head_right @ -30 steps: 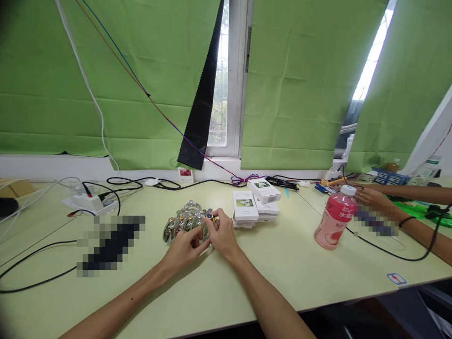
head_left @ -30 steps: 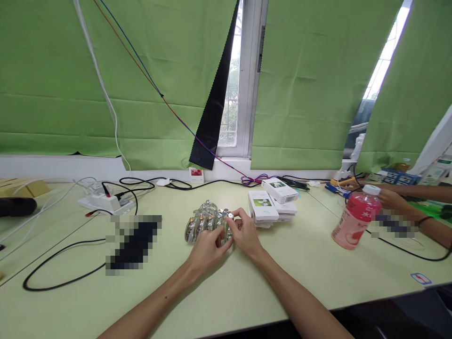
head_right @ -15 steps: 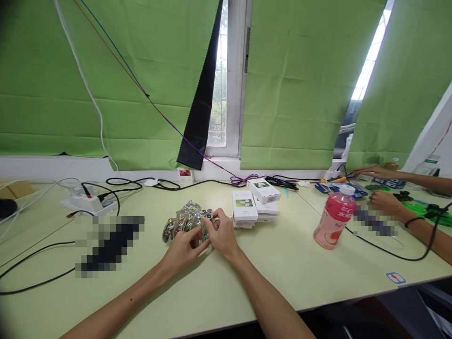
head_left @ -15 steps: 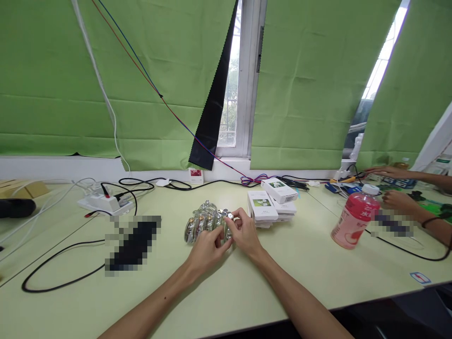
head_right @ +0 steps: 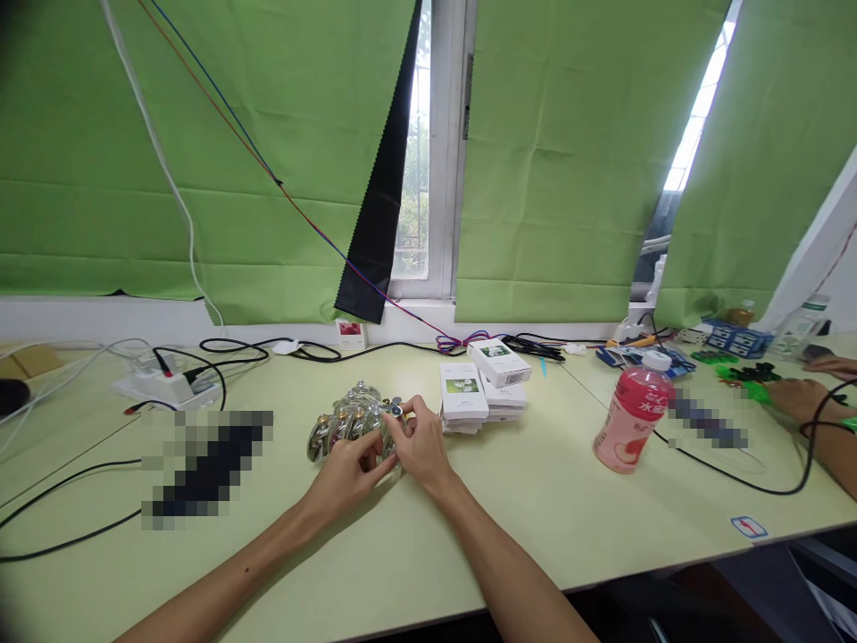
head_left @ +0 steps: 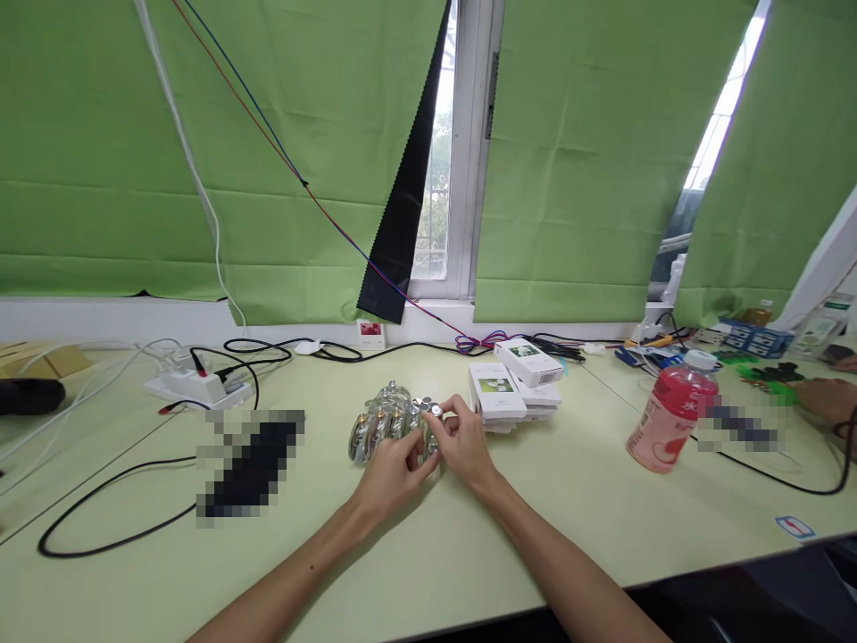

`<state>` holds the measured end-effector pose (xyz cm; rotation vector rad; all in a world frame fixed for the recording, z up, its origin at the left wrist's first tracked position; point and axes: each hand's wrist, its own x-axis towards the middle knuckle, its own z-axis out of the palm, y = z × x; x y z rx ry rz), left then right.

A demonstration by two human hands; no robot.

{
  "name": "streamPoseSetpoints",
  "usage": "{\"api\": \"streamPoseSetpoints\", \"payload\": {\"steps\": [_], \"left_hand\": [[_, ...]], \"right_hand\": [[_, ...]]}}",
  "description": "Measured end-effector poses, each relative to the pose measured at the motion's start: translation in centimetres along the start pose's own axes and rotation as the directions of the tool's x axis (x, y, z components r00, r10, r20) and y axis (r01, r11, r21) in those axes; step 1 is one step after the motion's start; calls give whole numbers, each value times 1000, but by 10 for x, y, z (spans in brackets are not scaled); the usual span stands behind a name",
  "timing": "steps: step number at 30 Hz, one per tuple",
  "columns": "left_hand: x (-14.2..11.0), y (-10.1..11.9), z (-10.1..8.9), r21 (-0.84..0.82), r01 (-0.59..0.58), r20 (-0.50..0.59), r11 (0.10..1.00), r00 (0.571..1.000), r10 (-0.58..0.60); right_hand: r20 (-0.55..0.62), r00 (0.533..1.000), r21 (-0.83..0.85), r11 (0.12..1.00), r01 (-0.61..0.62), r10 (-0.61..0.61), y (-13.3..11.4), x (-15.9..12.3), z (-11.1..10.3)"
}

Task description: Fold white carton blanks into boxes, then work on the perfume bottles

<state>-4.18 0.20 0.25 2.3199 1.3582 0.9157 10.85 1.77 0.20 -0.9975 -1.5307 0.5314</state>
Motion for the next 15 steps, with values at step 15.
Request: {"api": "streamPoseSetpoints", "payload": {"steps": [15], "left_hand": [[-1, 2, -4, 92, -41, 6, 995, 999, 40]], "right_hand": [[-89, 993, -98, 993, 68, -77, 1, -7, 10]]}}
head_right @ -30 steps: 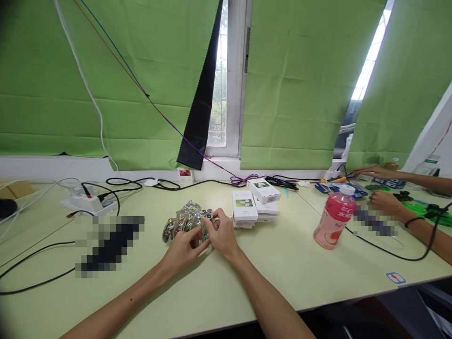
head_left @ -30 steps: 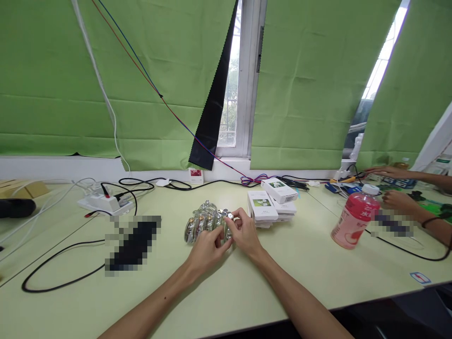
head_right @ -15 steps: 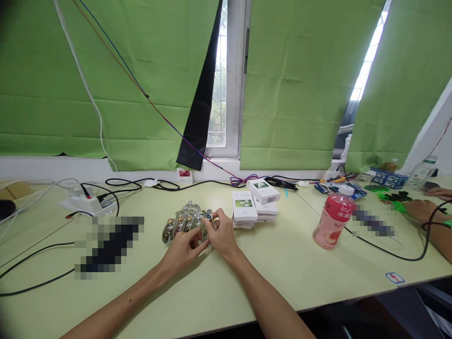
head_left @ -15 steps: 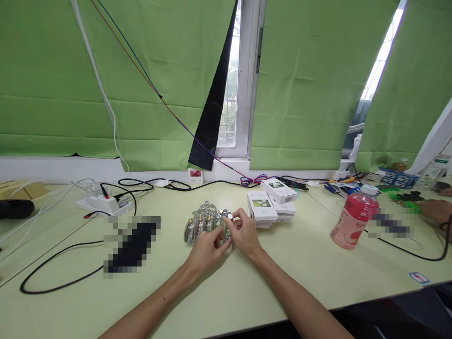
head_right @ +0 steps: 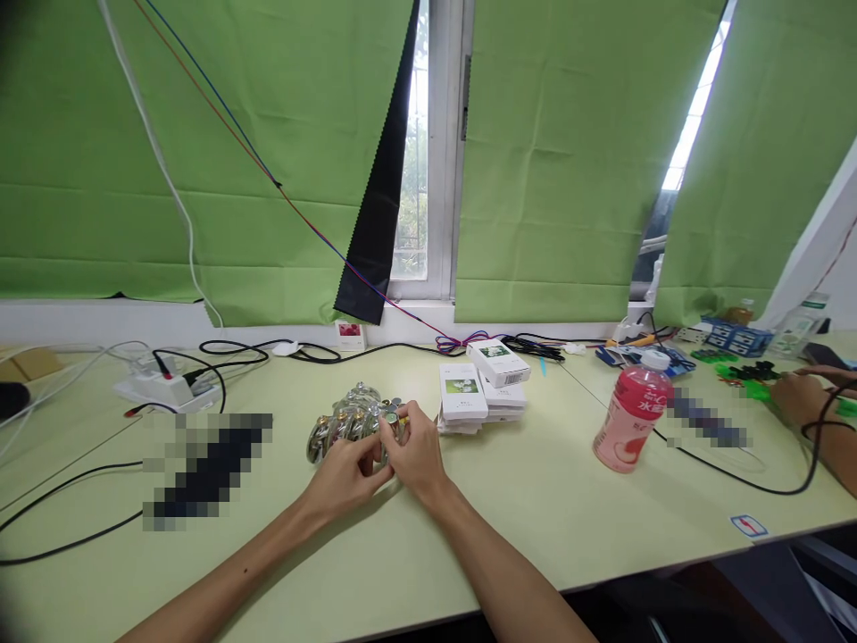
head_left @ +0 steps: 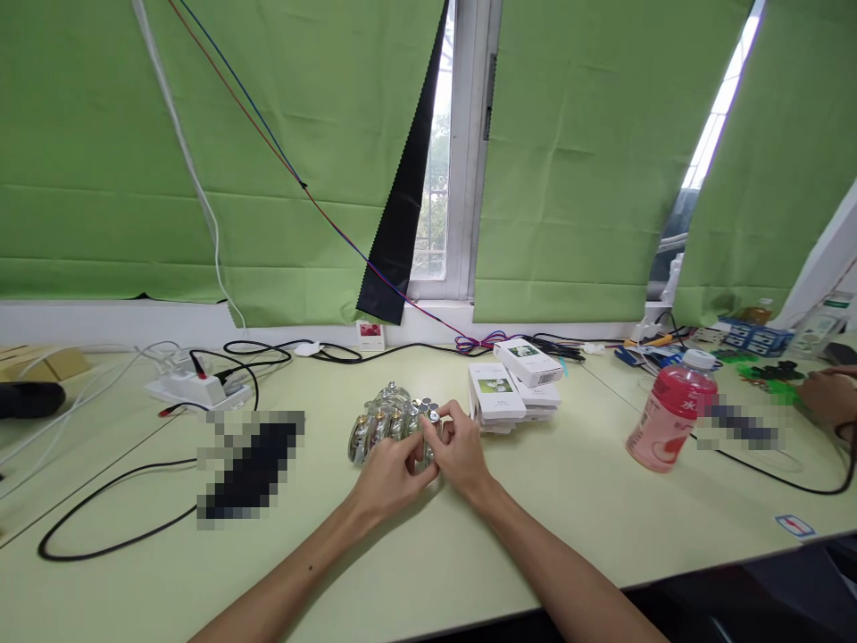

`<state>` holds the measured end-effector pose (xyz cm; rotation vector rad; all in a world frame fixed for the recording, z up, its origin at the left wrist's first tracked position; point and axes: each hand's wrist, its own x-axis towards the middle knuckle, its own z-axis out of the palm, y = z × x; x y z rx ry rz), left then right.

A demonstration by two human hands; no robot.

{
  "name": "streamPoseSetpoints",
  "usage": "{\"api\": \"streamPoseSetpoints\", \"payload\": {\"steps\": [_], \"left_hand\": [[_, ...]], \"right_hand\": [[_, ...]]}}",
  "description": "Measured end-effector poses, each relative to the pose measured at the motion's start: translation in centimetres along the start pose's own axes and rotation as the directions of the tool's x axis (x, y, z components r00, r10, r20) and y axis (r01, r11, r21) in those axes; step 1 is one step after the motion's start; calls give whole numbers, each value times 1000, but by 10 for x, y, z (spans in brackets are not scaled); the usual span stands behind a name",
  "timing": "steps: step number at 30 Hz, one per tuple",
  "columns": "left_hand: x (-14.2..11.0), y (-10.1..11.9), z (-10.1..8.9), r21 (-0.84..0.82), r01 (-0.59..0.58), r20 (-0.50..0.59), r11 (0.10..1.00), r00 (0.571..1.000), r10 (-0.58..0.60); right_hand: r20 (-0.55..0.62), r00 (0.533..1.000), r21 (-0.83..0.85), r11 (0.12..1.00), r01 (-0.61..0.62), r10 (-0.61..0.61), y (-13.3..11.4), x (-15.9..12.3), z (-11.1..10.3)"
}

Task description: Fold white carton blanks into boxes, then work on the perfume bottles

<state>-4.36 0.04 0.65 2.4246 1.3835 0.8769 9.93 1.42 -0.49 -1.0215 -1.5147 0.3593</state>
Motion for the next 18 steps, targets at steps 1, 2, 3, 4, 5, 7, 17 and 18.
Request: {"api": "streamPoseSetpoints", "payload": {"steps": [1, 2, 3, 4, 5, 7, 17, 18], "left_hand": [[0, 0, 0, 3, -2, 4, 1000, 1000, 2], [0, 0, 0, 5, -1, 9, 1000, 1000, 1], [-1, 1, 0, 7, 2, 15, 1000, 1000, -2], [-1, 1, 0, 10, 5, 21, 1000, 1000, -6], [-1, 1, 0, 11, 7, 25, 1000, 1000, -7], [-1, 2, 0, 12, 4, 31, 1000, 1000, -5], [-2, 6, -2, -17, -18, 42, 1000, 999, 19], [-2, 6, -2, -19, -17, 43, 1000, 999, 17]], "right_hand": [[-18, 1000, -24, 1000, 16, -16, 0, -1, 1], [-36, 999, -47, 998, 32, -33, 1, -2, 1], [-54, 997, -70, 996, 48, -51, 1, -2, 2], [-72, 995, -92, 994, 62, -69, 1, -3, 2], [-88, 992, -115, 990, 76, -86, 1, -4, 2], [-119, 986, -156, 983, 98, -117, 0, -5, 2], [-250, 942, -267, 951, 155, -223, -6, -5, -1], [-255, 940, -276, 949, 153, -226, -6, -5, -1]]}}
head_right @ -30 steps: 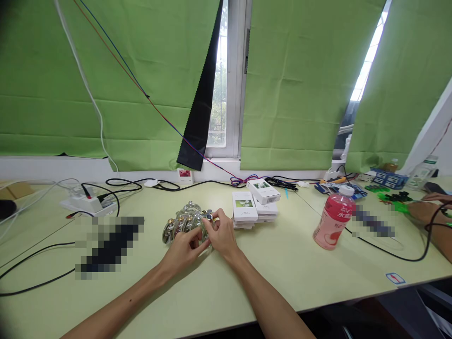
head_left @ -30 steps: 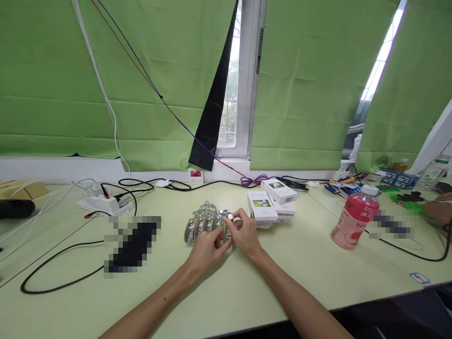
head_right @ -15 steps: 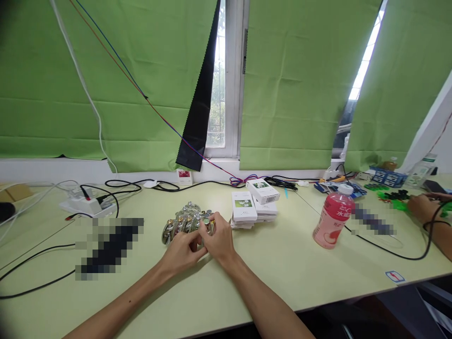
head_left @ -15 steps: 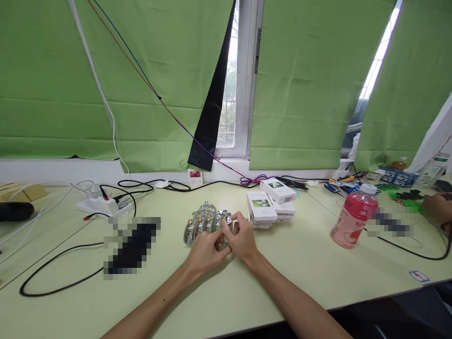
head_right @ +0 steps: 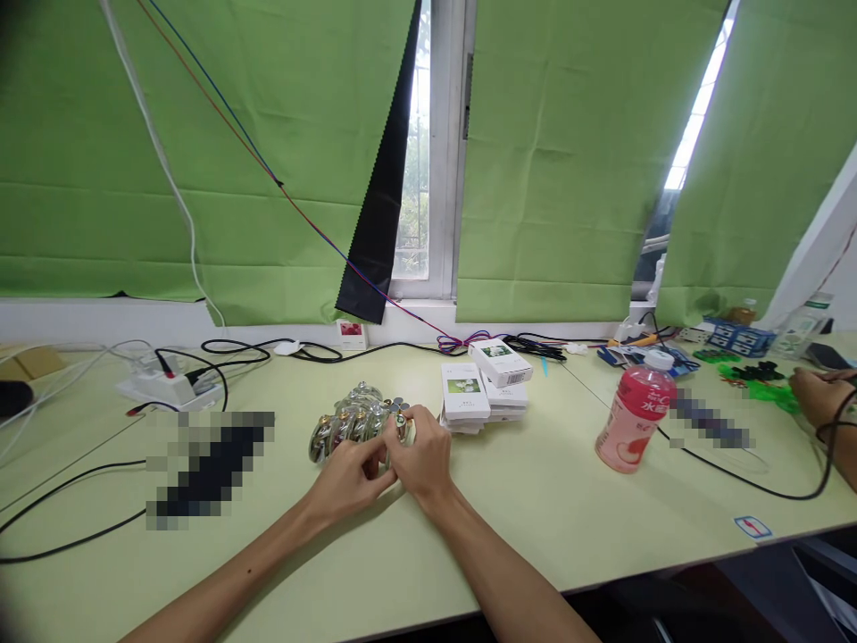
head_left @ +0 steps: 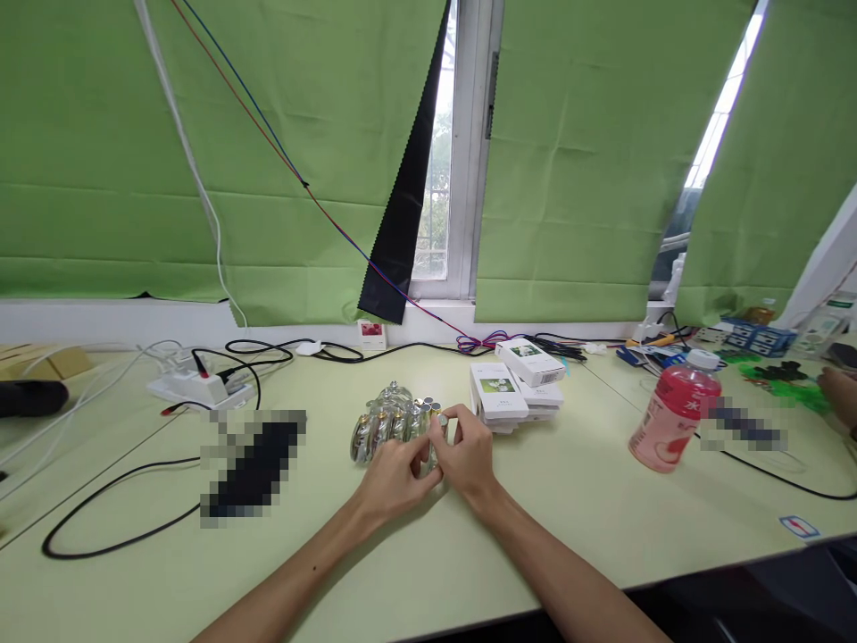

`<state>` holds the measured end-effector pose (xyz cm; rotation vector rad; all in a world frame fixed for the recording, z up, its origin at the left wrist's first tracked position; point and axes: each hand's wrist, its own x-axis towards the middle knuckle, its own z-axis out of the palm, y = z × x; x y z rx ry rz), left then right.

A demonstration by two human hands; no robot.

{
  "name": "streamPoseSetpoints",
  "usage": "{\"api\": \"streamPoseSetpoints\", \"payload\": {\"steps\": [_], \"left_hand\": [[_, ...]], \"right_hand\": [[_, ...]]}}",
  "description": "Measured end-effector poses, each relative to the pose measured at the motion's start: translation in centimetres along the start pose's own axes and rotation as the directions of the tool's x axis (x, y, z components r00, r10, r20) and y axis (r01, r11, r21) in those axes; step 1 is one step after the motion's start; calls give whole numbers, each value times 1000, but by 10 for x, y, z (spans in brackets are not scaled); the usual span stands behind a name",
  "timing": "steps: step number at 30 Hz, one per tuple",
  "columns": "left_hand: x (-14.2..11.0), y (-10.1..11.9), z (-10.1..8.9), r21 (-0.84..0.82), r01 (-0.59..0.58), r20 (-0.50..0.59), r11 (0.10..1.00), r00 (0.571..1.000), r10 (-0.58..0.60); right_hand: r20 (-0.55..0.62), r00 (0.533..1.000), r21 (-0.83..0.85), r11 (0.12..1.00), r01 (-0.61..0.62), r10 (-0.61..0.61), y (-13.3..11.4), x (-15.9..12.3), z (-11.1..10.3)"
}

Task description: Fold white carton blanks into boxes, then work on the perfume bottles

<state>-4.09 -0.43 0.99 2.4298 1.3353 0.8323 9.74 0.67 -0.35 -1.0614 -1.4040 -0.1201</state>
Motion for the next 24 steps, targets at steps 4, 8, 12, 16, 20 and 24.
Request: {"api": "streamPoseSetpoints", "payload": {"steps": [4, 8, 12, 16, 20, 24], "left_hand": [[1, 0, 0, -3, 11, 5, 1000, 1000, -11], [1, 0, 1, -9, 23, 0, 1000, 1000, -23], [0, -1, 4, -27, 36, 13, 999, 999, -35], [0, -2, 5, -21, 48, 29, 999, 998, -48], [0, -2, 4, -30, 73, 53, 997, 996, -71], [-1, -4, 4, -60, 72, 62, 996, 996, -69]], "right_hand": [[-12, 1000, -33, 999, -5, 4, 1, -1, 1], [-6, 1000, -38, 999, -31, 30, 2, -1, 2], [7, 998, -43, 997, -61, 61, 2, 0, 2], [1, 997, -12, 997, -72, 72, 2, 0, 1], [-49, 998, 35, 999, -42, 43, 1, 0, 0], [-98, 995, 39, 999, -15, 19, -1, 0, -1]]}}
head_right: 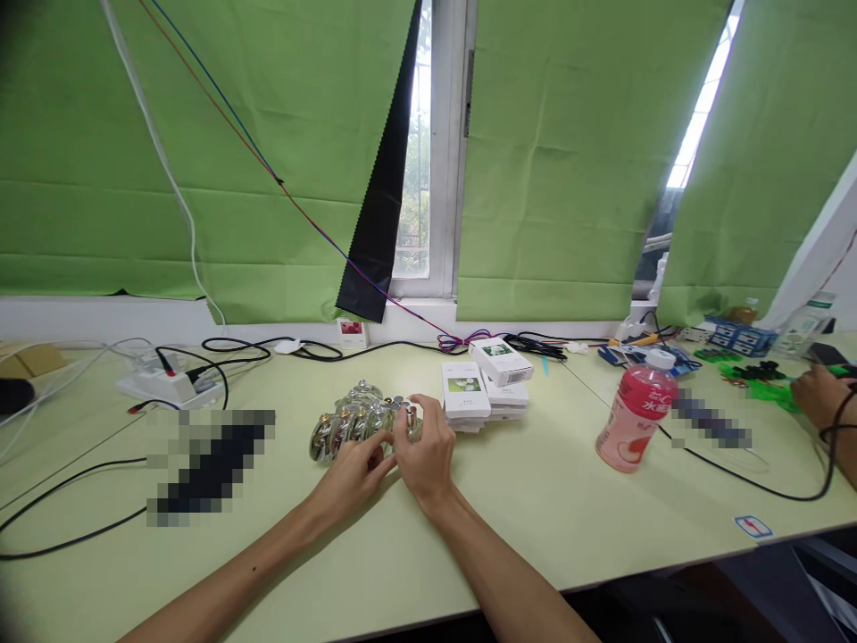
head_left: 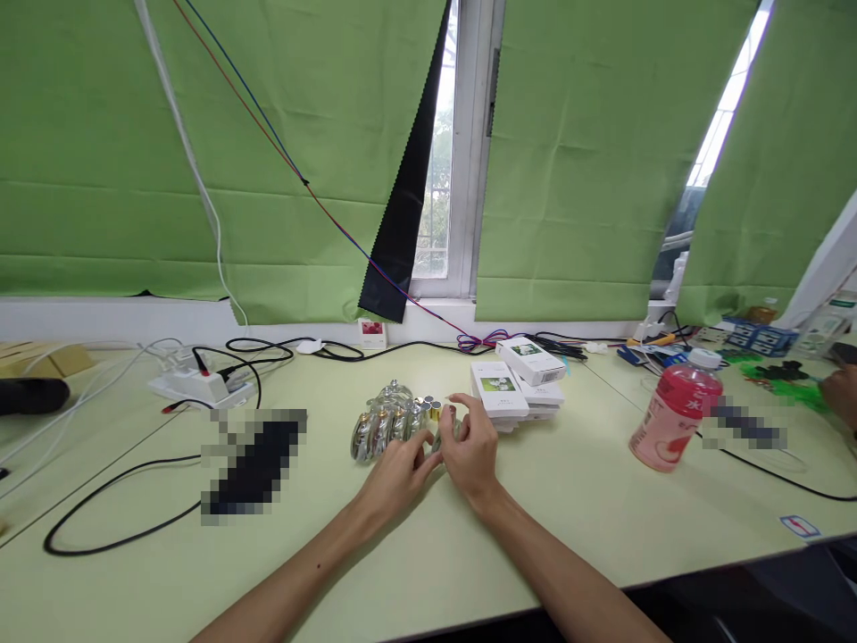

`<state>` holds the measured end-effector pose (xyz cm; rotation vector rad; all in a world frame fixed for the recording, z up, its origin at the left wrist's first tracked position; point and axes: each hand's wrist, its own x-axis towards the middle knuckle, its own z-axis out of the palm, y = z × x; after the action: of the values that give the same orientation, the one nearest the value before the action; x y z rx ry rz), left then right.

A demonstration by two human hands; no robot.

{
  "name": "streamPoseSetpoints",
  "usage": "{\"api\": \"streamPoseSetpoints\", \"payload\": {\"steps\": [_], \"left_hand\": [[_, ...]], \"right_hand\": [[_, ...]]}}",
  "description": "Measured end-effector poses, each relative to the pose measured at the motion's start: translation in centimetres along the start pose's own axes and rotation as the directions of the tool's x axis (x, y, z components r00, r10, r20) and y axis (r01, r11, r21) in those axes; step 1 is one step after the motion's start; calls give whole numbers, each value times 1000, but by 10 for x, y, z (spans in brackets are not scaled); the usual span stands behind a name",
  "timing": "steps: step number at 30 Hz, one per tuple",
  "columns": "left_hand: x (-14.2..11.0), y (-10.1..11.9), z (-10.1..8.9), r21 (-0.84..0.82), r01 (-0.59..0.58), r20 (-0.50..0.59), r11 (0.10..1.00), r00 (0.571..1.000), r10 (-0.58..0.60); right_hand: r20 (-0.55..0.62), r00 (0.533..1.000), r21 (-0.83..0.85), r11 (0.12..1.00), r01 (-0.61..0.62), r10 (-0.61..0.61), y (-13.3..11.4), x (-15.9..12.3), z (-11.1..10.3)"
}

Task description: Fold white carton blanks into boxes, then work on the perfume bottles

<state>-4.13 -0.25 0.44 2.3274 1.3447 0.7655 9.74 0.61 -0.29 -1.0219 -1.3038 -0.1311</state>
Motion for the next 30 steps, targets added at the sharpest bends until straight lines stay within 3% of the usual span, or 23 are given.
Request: {"api": "streamPoseSetpoints", "payload": {"steps": [12, 26, 30], "left_hand": [[-2, 6, 0, -26, -53, 36, 998, 998, 54], [1, -1, 4, -43, 4, -1, 999, 1000, -4], [2, 1, 3, -34, -12, -4, 999, 1000, 12]], "right_hand": [[6, 1000, 10, 1000, 21, -21, -1, 0, -1], [2, 1000, 28, 1000, 7, -7, 2, -4, 1], [5, 998, 2, 998, 68, -68, 3, -5, 2]]}}
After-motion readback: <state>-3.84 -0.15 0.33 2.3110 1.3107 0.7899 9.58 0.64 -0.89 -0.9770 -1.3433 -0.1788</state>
